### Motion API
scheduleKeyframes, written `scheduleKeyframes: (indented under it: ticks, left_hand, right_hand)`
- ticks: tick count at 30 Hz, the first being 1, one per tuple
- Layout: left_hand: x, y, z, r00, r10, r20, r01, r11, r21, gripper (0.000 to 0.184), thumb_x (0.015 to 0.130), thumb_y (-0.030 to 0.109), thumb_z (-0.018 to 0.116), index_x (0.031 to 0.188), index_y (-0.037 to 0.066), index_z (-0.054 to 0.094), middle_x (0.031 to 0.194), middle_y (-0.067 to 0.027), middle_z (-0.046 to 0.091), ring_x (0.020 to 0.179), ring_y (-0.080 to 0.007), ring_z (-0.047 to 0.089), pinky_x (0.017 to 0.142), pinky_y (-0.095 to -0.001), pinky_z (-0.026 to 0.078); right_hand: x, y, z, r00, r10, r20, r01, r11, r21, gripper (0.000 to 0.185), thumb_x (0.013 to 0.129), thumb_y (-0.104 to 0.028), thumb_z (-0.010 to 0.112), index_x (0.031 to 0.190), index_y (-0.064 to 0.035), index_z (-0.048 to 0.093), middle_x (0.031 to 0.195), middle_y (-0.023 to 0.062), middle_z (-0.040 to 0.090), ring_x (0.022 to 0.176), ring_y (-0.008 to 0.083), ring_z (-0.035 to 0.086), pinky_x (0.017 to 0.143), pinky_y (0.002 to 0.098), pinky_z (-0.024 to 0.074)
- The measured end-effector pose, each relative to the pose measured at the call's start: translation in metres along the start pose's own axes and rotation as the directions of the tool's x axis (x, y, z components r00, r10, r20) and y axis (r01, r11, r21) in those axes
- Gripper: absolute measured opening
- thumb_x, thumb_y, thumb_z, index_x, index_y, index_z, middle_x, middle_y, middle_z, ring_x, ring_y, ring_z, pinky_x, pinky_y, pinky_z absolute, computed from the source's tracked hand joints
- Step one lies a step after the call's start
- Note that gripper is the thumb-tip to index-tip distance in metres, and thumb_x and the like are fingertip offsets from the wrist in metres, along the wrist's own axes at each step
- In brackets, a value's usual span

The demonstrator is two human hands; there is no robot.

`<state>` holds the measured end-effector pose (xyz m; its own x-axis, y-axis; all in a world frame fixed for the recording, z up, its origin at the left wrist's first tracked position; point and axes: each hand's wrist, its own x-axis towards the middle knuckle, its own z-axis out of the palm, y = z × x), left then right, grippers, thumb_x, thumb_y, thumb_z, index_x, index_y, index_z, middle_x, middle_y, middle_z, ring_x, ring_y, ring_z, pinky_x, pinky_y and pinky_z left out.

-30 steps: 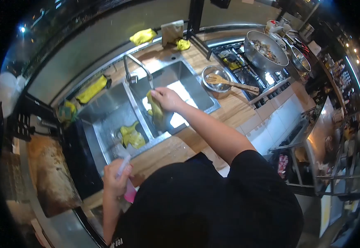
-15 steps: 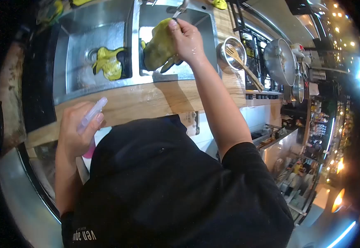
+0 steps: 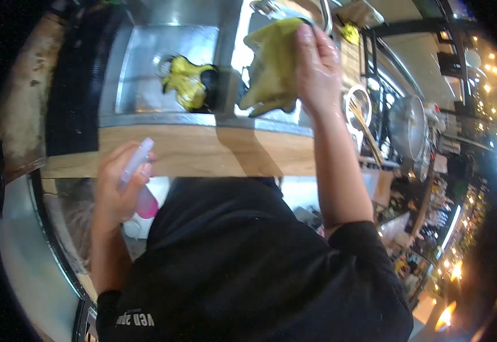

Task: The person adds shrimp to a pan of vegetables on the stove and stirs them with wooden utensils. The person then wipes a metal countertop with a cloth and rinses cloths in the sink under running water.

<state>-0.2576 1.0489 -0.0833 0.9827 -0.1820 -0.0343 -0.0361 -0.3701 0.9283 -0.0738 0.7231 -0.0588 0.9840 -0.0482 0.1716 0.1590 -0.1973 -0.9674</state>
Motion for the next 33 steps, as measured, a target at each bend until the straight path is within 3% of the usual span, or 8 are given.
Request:
scheduleKeyframes:
  ticks: [6, 11, 15, 20, 24, 30, 32, 33]
  left_hand:
    - [-0.009, -0.004, -0.011, 0.971, 0.155, -0.184, -0.141, 0.986, 0.085, 0.021, 0.096, 0.016, 0.066, 0.103, -0.003, 0.071, 0.089, -0.0179, 0.068, 0.077, -0.0367, 0.067, 0.071, -0.042, 0.053]
    - [-0.017, -0.002, -0.017, 0.976, 0.077, -0.204, -0.053, 0.991, 0.121, 0.016, 0.096, 0.012, 0.068, 0.103, -0.002, 0.071, 0.085, -0.0137, 0.068, 0.075, -0.026, 0.069, 0.069, -0.0369, 0.053]
    - [-0.021, 0.005, -0.012, 0.977, -0.009, -0.212, 0.035, 0.992, 0.122, 0.017, 0.096, 0.013, 0.068, 0.104, -0.002, 0.072, 0.093, -0.0193, 0.071, 0.086, -0.0391, 0.07, 0.076, -0.044, 0.055]
    - [-0.025, 0.011, -0.001, 0.956, 0.071, -0.284, -0.016, 0.982, 0.189, 0.017, 0.094, 0.011, 0.07, 0.104, -0.002, 0.072, 0.089, -0.016, 0.07, 0.079, -0.0314, 0.07, 0.074, -0.0389, 0.054]
    - [-0.038, 0.018, -0.004, 0.963, -0.016, -0.267, 0.061, 0.985, 0.162, 0.019, 0.095, 0.013, 0.071, 0.106, -0.002, 0.073, 0.096, -0.021, 0.072, 0.087, -0.041, 0.071, 0.077, -0.0438, 0.056]
    - [-0.048, 0.006, 0.001, 0.937, -0.14, -0.32, 0.162, 0.986, 0.046, 0.018, 0.096, 0.015, 0.07, 0.101, -0.002, 0.072, 0.092, -0.0196, 0.071, 0.085, -0.0404, 0.071, 0.076, -0.0437, 0.056]
    - [-0.045, 0.004, 0.001, 0.949, -0.107, -0.297, 0.133, 0.989, 0.069, 0.018, 0.097, 0.015, 0.068, 0.102, -0.002, 0.072, 0.09, -0.0169, 0.07, 0.08, -0.0335, 0.071, 0.073, -0.0404, 0.055]
    - [-0.042, 0.003, -0.001, 0.958, -0.071, -0.277, 0.103, 0.99, 0.101, 0.018, 0.098, 0.014, 0.067, 0.103, -0.003, 0.071, 0.088, -0.0142, 0.07, 0.075, -0.0266, 0.071, 0.07, -0.0371, 0.055]
  right_hand:
    - [0.014, -0.055, 0.025, 0.98, -0.07, 0.187, 0.013, 0.957, 0.289, 0.032, 0.111, -0.028, 0.061, 0.126, -0.0017, 0.071, 0.112, 0.0011, 0.074, 0.103, 0.0074, 0.066, 0.091, 0.0248, 0.0521]
    - [0.05, -0.003, 0.067, 0.861, 0.087, 0.501, 0.157, 0.892, -0.425, 0.059, 0.104, -0.048, 0.064, 0.138, -0.0004, 0.065, 0.125, 0.025, 0.071, 0.108, 0.033, 0.071, 0.096, 0.0427, 0.0545]
    - [0.121, 0.099, 0.134, 0.907, 0.038, 0.42, 0.216, 0.814, -0.54, 0.056, 0.101, -0.043, 0.067, 0.141, -0.0043, 0.062, 0.135, 0.024, 0.066, 0.118, 0.0386, 0.067, 0.105, 0.0474, 0.0509]
    - [0.218, 0.142, 0.191, 0.855, -0.38, 0.354, 0.517, 0.561, -0.646, 0.048, 0.098, -0.023, 0.065, 0.144, -0.0136, 0.059, 0.15, 0.0179, 0.058, 0.137, 0.0426, 0.052, 0.116, 0.0556, 0.0411]
    - [0.262, 0.155, 0.205, 0.938, -0.004, 0.346, 0.324, 0.365, -0.873, 0.04, 0.099, -0.032, 0.065, 0.136, -0.018, 0.065, 0.141, 0.0173, 0.064, 0.133, 0.037, 0.059, 0.112, 0.0558, 0.0419]
    - [0.267, 0.179, 0.189, 0.821, -0.269, 0.504, 0.571, 0.335, -0.75, 0.023, 0.106, -0.032, 0.059, 0.115, -0.0147, 0.072, 0.109, 0.0163, 0.074, 0.106, 0.0383, 0.068, 0.092, 0.059, 0.0457]
    - [0.25, 0.182, 0.188, 0.667, -0.717, 0.205, 0.703, 0.512, -0.495, 0.029, 0.11, -0.033, 0.055, 0.114, -0.0095, 0.07, 0.105, 0.0193, 0.072, 0.097, 0.0428, 0.067, 0.087, 0.0551, 0.0493]
    - [0.236, 0.162, 0.178, 0.774, -0.589, 0.232, 0.619, 0.625, -0.476, 0.037, 0.113, -0.036, 0.051, 0.112, -0.0034, 0.067, 0.105, 0.0228, 0.071, 0.096, 0.0435, 0.067, 0.082, 0.0489, 0.0524]
